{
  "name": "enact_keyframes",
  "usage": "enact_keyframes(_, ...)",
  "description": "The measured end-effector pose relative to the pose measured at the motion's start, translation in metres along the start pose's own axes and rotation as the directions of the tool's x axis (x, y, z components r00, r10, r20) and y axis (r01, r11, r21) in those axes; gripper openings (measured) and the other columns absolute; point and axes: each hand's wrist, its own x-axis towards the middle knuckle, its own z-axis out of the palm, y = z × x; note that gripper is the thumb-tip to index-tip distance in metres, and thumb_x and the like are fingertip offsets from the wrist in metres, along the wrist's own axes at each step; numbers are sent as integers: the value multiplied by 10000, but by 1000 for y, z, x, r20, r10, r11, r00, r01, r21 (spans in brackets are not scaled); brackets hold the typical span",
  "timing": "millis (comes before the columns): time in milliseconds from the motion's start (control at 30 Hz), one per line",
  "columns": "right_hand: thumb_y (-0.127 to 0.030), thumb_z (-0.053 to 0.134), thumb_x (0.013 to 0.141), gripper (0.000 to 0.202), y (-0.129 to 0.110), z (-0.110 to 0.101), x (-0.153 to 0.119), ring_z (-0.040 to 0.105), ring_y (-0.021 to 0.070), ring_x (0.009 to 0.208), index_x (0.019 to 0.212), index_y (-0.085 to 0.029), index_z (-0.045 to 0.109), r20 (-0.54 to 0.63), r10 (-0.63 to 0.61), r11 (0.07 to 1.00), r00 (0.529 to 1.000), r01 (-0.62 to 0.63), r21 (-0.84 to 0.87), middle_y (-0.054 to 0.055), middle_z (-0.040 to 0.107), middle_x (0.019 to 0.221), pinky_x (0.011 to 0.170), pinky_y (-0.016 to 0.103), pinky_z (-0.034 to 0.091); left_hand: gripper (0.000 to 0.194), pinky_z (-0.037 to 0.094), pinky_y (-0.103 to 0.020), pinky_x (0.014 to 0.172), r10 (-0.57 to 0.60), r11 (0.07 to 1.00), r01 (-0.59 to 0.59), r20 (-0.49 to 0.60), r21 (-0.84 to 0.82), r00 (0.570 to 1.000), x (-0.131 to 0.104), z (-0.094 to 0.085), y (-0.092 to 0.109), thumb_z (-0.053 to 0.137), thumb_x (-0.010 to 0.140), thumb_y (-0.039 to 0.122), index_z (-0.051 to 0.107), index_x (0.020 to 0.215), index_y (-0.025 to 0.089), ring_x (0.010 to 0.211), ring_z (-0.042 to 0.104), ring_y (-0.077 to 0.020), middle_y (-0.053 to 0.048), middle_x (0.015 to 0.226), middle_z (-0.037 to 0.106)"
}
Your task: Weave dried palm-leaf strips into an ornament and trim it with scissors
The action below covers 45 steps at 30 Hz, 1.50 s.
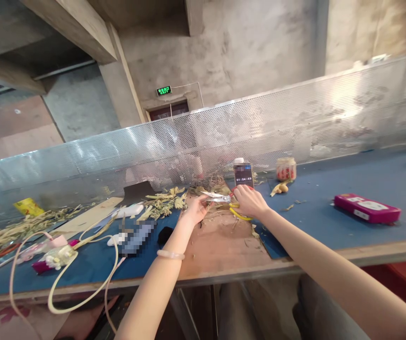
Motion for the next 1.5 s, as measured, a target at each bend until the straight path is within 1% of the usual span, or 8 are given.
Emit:
enact_keyframes(133, -457, 514, 780, 340, 1, 0, 0, 483, 229, 912, 934, -154, 505, 23, 13, 1000, 1000, -13, 20, 104, 535, 957, 620, 271, 360, 88, 538, -225, 599, 5, 1000, -5, -10, -31, 1000, -1, 1, 3, 567, 698, 30, 586, 715, 114, 589, 607, -112, -41, 657, 641)
enact_keyframes(367, -432, 515, 797, 305, 1, -1, -1, 502, 214, 942, 942, -164, 502, 74, 20, 998, 997, -25, 63, 94, 546, 987, 580, 254, 358, 95, 528, -201, 591, -5, 1000, 5, 13, 12, 1000, -1, 2, 3, 545, 703, 35, 595, 699, 116, 618, 606, -110, -47, 662, 631)
enact_keyframes(600, -423, 513, 803, 295, 1, 0, -1, 507, 210, 942, 943, -163, 508, 88, 16, 997, 996, -23, 80, 94, 549, 983, 574, 250, 355, 125, 528, -215, 605, 4, 1000, -4, -5, 4, 1000, -3, 3, 3, 517, 709, 23, 571, 650, 119, 617, 600, -117, -55, 662, 613)
enact_keyframes(700, -422, 505, 811, 299, 1, 1, -1, 504, 211, 954, 955, -160, 508, 106, 14, 996, 994, -23, 86, 103, 547, 996, 588, 250, 360, 136, 531, -218, 605, 11, 1000, -11, 2, 7, 1000, -5, 3, 3, 509, 713, 19, 572, 654, 124, 621, 598, -116, -54, 671, 614)
enact_keyframes(967, -411, 475, 836, 277, 1, 0, -1, 507, 215, 962, 956, -165, 517, 98, 12, 995, 995, -22, 97, 108, 554, 994, 593, 251, 366, 130, 524, -205, 605, 3, 1000, -3, 11, 6, 1000, -2, 1, 3, 514, 715, 18, 589, 673, 116, 625, 604, -116, -58, 674, 632)
enact_keyframes(1200, -420, 464, 843, 299, 2, 0, 0, 501, 218, 970, 981, -160, 514, 125, 18, 995, 992, -29, 91, 116, 545, 1018, 616, 254, 376, 126, 531, -233, 645, 44, 998, -44, 8, -35, 999, -3, 0, 3, 528, 730, 18, 591, 673, 112, 615, 610, -110, -38, 654, 637)
enact_keyframes(1400, -450, 518, 796, 340, 0, -1, -1, 508, 218, 902, 967, -156, 508, 102, 31, 998, 994, -37, 51, 100, 542, 971, 565, 253, 368, 195, 535, -244, 677, 53, 998, -52, 79, -21, 995, 0, -3, -1, 464, 743, -29, 598, 680, 97, 627, 614, -108, -46, 657, 651)
enact_keyframes(1500, -445, 518, 800, 327, 0, 0, -1, 508, 215, 906, 956, -158, 513, 105, 29, 998, 994, -34, 47, 90, 541, 966, 569, 261, 376, 187, 536, -248, 676, 51, 999, -50, 79, -8, 996, 0, -4, -2, 474, 740, -29, 598, 686, 102, 616, 613, -110, -44, 644, 648)
